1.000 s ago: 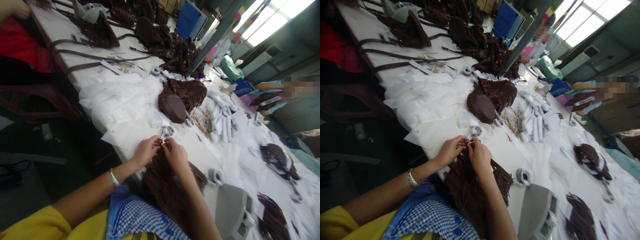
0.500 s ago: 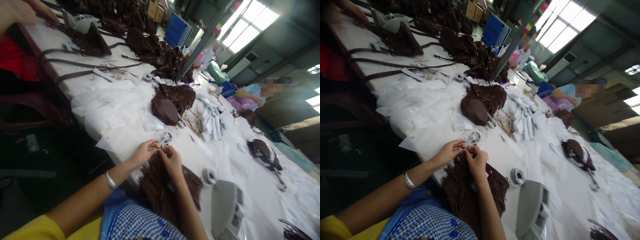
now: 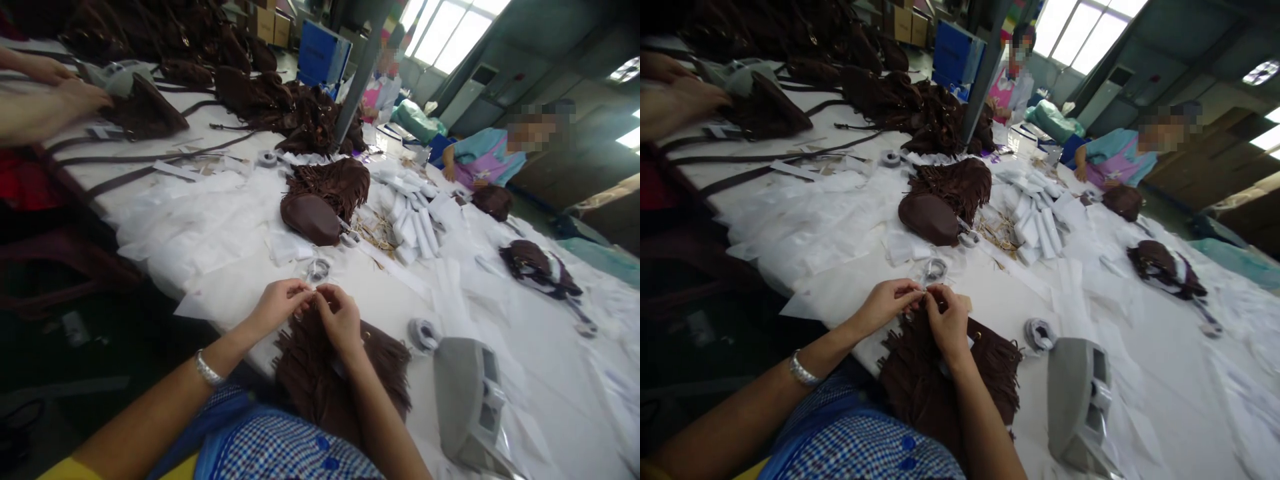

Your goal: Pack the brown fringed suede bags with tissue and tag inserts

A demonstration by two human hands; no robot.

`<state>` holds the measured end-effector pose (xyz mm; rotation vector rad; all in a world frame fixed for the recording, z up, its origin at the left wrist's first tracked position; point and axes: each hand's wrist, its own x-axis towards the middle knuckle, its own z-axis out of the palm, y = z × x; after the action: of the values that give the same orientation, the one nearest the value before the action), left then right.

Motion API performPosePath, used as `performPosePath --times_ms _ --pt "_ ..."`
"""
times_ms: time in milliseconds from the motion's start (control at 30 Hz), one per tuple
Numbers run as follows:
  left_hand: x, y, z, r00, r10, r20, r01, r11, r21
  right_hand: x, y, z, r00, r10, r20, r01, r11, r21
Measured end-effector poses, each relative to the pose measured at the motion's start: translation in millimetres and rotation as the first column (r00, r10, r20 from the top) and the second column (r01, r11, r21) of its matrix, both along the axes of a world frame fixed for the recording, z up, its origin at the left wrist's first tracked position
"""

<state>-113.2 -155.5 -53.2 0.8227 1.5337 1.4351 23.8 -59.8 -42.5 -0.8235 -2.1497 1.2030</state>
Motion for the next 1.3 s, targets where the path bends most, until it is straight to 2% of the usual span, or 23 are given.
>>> performPosePath --times_ms 133,267,367,433,533,633,700,767,833,933,1067,1300 --pt "-1.9 -2.0 0.0 0.996 0.004 -0.089 -0.003 1.000 0.003 0.1 1.0 1.3 1.000 0.017 0.022 -0.017 0.999 0.029" --pt "-6.0 -5.1 3.8 0.962 0.016 -0.271 -0.020 1.000 -0.015 -1.0 3.9 1.2 0.995 0.082 0.055 -0.088 0.990 0.108" --pt "-9.3 -6.0 7.0 0.923 -0.048 -0.381 0.035 0.999 -0.042 -1.3 4.7 0.9 0.990 0.130 0.061 -0.135 0.987 0.092" --pt "-11.6 -6.2 7.0 0.926 -0.112 -0.361 0.095 0.993 -0.063 -0.8 4.4 1.0 0.991 0.132 0.035 -0.135 0.987 0.083" --pt "-14.2 -6.5 5.0 0.960 -0.154 -0.233 0.140 0.987 -0.076 0.0 3.8 2.5 0.991 0.129 -0.022 -0.127 0.988 0.093" --pt "-14.8 -7.5 4.0 0.979 -0.079 -0.190 0.064 0.994 -0.083 -0.1 4.3 4.0 0.996 0.090 -0.015 -0.088 0.989 0.119" --pt "-13.3 -8.3 4.4 0.976 0.000 -0.217 -0.012 0.998 -0.054 -0.7 5.3 3.9 0.999 0.050 0.018 -0.051 0.990 0.129" --pt "-10.4 -8.9 4.8 0.958 0.036 -0.283 -0.037 0.999 0.003 -1.4 6.3 2.7 0.999 0.026 0.043 -0.031 0.992 0.119" --pt "-7.0 -9.0 4.8 0.917 0.053 -0.396 -0.033 0.998 0.058 -1.7 7.2 1.3 0.999 0.023 0.044 -0.027 0.994 0.105" --pt "-4.3 -8.0 4.4 0.811 0.102 -0.576 -0.040 0.992 0.119 -1.4 8.0 0.7 0.999 0.031 0.028 -0.033 0.995 0.098" --pt "-6.5 -6.1 6.2 0.737 0.090 -0.669 -0.011 0.993 0.122 -0.7 7.4 2.6 0.998 0.054 0.015 -0.055 0.994 0.093" --pt "-10.8 -6.8 7.3 0.769 0.027 -0.639 0.019 0.998 0.065 0.4 3.8 2.6 0.995 0.091 0.033 -0.095 0.987 0.126"
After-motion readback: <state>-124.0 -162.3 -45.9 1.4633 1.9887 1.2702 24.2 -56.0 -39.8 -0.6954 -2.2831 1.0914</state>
